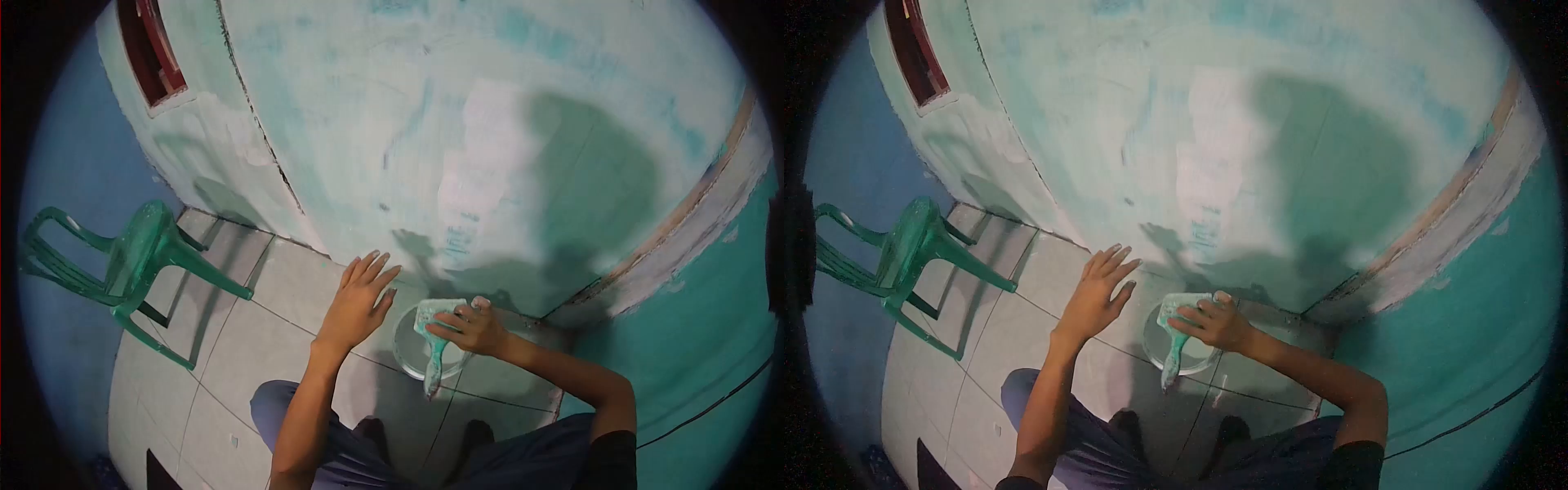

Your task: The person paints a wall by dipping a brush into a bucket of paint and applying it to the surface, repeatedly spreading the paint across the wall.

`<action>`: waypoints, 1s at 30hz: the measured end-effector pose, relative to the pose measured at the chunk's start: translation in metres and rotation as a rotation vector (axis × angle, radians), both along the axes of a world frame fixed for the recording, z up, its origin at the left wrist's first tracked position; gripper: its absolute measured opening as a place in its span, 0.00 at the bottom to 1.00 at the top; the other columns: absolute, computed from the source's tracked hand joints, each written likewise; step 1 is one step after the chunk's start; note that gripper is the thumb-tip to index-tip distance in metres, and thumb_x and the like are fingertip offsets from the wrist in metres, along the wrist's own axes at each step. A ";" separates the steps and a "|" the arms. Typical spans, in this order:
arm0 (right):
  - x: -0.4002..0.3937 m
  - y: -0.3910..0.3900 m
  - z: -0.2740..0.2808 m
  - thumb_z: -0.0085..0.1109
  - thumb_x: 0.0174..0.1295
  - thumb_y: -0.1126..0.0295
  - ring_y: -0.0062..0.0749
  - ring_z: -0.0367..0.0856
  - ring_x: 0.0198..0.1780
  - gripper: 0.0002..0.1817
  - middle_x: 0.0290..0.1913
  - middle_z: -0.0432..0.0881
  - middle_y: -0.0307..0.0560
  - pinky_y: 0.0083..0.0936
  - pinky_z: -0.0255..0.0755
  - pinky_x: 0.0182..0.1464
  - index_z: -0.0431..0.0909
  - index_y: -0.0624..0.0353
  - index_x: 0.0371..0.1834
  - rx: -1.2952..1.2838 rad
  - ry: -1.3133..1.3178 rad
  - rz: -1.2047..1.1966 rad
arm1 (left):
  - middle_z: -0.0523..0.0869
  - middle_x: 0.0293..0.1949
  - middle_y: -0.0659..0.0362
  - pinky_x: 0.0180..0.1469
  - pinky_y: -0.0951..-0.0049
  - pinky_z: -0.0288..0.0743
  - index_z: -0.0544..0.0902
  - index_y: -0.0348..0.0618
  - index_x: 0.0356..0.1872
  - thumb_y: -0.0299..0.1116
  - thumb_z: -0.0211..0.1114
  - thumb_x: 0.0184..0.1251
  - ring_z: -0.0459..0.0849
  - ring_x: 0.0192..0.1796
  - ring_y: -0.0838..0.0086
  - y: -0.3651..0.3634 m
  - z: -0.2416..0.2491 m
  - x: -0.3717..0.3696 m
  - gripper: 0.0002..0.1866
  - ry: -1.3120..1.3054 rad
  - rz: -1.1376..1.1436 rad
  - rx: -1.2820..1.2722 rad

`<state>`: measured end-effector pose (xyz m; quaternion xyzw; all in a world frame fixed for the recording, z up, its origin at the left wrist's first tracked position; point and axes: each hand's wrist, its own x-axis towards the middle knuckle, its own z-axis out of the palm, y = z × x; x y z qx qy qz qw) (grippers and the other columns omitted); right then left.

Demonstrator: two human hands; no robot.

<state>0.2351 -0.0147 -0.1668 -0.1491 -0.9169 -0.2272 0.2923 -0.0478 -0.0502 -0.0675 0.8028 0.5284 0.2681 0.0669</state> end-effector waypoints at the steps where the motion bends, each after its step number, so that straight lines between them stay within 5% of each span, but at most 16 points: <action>1: 0.004 -0.009 -0.007 0.62 0.66 0.63 0.20 0.75 0.44 0.21 0.54 0.81 0.24 0.38 0.57 0.56 0.82 0.30 0.62 -0.008 0.009 0.002 | 0.76 0.72 0.46 0.82 0.51 0.55 0.79 0.43 0.68 0.31 0.65 0.73 0.66 0.79 0.51 -0.004 -0.010 0.001 0.23 0.007 -0.001 -0.024; 9: 0.011 -0.030 -0.054 0.68 0.62 0.59 0.23 0.81 0.52 0.22 0.57 0.83 0.25 0.44 0.60 0.63 0.82 0.31 0.61 -0.223 -0.070 0.131 | 0.70 0.76 0.43 0.81 0.48 0.56 0.72 0.43 0.75 0.33 0.66 0.73 0.65 0.80 0.47 -0.048 -0.073 0.015 0.30 0.093 -0.029 -0.271; 19: 0.011 -0.020 -0.054 0.69 0.62 0.60 0.22 0.82 0.57 0.14 0.54 0.87 0.22 0.44 0.56 0.67 0.87 0.35 0.51 -0.357 -0.017 0.136 | 0.69 0.77 0.42 0.80 0.49 0.59 0.71 0.40 0.75 0.30 0.67 0.69 0.66 0.79 0.47 -0.069 -0.109 0.004 0.33 0.092 -0.034 -0.259; 30: 0.013 -0.014 -0.060 0.80 0.48 0.70 0.25 0.83 0.59 0.26 0.55 0.88 0.27 0.49 0.57 0.71 0.87 0.40 0.53 -0.721 -0.072 0.103 | 0.67 0.78 0.43 0.80 0.50 0.59 0.70 0.39 0.75 0.29 0.67 0.68 0.64 0.80 0.50 -0.049 -0.135 0.005 0.34 0.111 -0.087 -0.249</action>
